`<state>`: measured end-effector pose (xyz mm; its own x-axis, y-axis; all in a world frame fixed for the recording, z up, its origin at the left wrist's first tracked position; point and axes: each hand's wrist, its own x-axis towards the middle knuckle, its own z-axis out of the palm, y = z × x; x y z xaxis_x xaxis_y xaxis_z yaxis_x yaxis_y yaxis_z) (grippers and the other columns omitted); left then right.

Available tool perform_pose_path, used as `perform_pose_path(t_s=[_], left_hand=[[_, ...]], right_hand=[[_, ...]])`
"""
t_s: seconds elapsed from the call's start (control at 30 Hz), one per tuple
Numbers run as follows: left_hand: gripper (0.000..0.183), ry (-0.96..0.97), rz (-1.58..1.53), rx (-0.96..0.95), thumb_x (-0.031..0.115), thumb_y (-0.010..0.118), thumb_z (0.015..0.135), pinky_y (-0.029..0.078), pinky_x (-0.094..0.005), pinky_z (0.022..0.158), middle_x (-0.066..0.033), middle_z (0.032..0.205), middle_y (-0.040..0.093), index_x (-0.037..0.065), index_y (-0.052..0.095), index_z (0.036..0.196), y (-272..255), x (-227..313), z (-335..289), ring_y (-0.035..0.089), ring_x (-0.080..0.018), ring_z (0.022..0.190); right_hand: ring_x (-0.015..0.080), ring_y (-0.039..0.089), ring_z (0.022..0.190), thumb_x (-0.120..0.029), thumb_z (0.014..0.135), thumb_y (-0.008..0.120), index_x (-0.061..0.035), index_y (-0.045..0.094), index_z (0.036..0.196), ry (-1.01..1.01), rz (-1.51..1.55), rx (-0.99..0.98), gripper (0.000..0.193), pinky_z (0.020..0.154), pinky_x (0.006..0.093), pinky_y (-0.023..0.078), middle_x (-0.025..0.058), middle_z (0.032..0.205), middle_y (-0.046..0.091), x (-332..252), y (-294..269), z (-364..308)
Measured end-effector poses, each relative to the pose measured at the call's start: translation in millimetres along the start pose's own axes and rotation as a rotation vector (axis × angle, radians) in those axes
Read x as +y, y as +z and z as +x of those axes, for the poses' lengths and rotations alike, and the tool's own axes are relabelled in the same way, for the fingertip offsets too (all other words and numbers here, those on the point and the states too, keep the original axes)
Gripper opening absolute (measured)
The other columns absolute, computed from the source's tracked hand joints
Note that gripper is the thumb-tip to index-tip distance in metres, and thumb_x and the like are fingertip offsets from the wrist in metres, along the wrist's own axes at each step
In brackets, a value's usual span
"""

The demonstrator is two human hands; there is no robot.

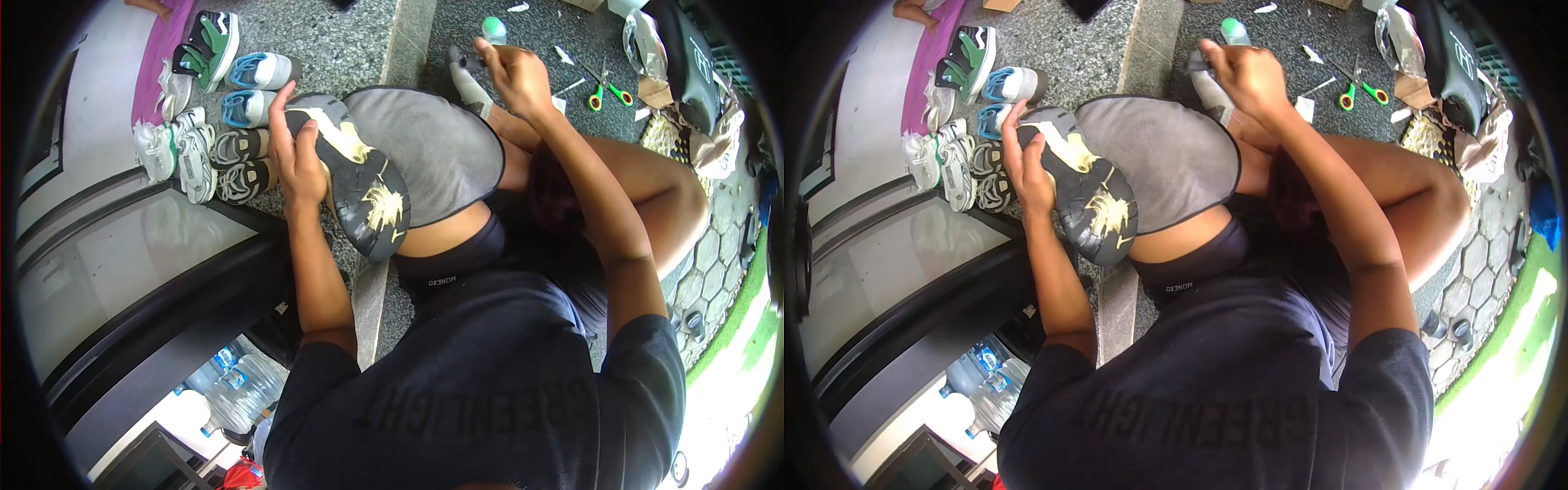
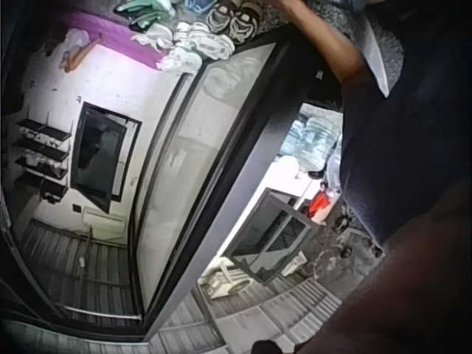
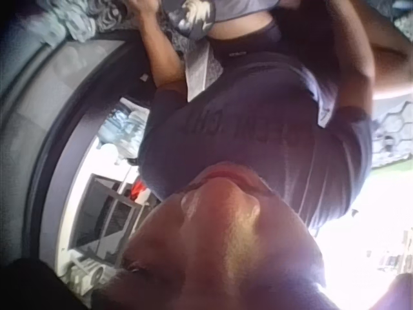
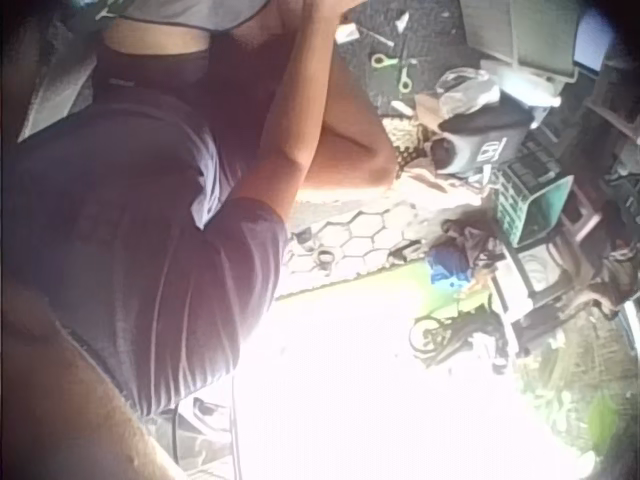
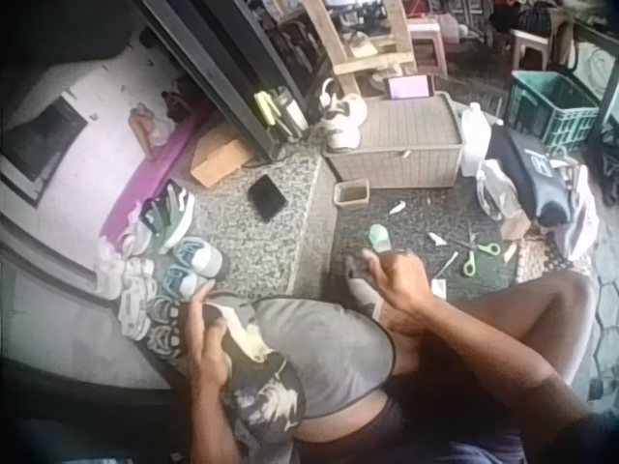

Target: Repairing a sneaker sole using glue and a prying tool.

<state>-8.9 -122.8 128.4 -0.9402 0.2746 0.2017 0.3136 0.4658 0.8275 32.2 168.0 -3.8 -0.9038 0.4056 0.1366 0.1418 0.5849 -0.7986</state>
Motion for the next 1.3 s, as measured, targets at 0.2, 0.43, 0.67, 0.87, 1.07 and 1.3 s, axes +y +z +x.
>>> perform_pose_path(t_s=[0.2,0.43,0.67,0.87,1.07,1.3], left_hand=[[0.053,0.098,0.106,-0.030,0.005,0.048,0.086,0.029,-0.0357,0.113,-0.0183,0.140,0.053,-0.004,0.051,0.138,7,-6,9,0.045,-0.0265,0.133],[0.052,0.248,0.161,0.028,0.006,0.050,0.089,0.043,-0.0340,0.099,-0.0180,0.133,0.058,-0.001,0.049,0.141,0,-12,9,0.057,-0.0248,0.113],[0.054,0.162,0.174,-0.011,0.012,0.048,0.090,0.031,-0.0420,0.114,-0.0215,0.141,0.053,-0.003,0.047,0.142,2,-15,2,0.049,-0.0349,0.132],[0.053,0.173,0.081,0.022,0.011,0.048,0.091,0.033,-0.0429,0.113,-0.0227,0.141,0.052,-0.004,0.047,0.142,2,-20,0,0.049,-0.0360,0.132],[0.054,0.127,0.078,0.028,0.011,0.049,0.091,0.033,-0.0416,0.112,-0.0224,0.140,0.054,-0.003,0.046,0.142,2,-16,-1,0.050,-0.0355,0.131],[0.053,0.197,0.138,0.027,0.009,0.050,0.090,0.033,-0.0411,0.113,-0.0222,0.141,0.053,-0.001,0.048,0.142,1,-13,0,0.049,-0.0354,0.132]], right_hand=[[0.0407,0.069,0.088,-0.048,0.100,0.051,-0.0094,0.074,0.090,0.239,-0.284,-0.286,0.046,0.080,0.0514,0.053,0.0201,0.090,0.072,101,23,-7],[0.0368,0.065,0.105,-0.024,0.092,0.069,-0.0039,0.070,0.111,-0.374,0.106,0.007,0.028,0.093,0.0433,0.050,0.0173,0.113,0.069,-3,-3,-23],[0.0321,0.042,0.143,-0.039,0.100,0.054,-0.0069,0.050,0.145,-0.824,0.057,-0.281,0.055,0.119,0.0489,0.030,0.0146,0.152,0.046,-66,35,-86],[0.0317,0.040,0.144,-0.035,0.101,0.054,-0.0055,0.048,0.146,-0.856,0.034,-0.278,0.054,0.121,0.0484,0.029,0.0148,0.153,0.045,-53,24,-89],[0.0301,0.051,0.136,-0.027,0.099,0.059,0.0005,0.051,0.142,-0.827,0.032,-0.206,0.052,0.117,0.0454,0.037,0.0186,0.141,0.057,-41,21,-95],[0.0273,0.060,0.126,-0.013,0.087,0.072,-0.0067,0.071,0.115,-0.796,-0.091,-0.036,0.029,0.109,0.0499,0.043,0.0101,0.122,0.070,-25,10,-95]])
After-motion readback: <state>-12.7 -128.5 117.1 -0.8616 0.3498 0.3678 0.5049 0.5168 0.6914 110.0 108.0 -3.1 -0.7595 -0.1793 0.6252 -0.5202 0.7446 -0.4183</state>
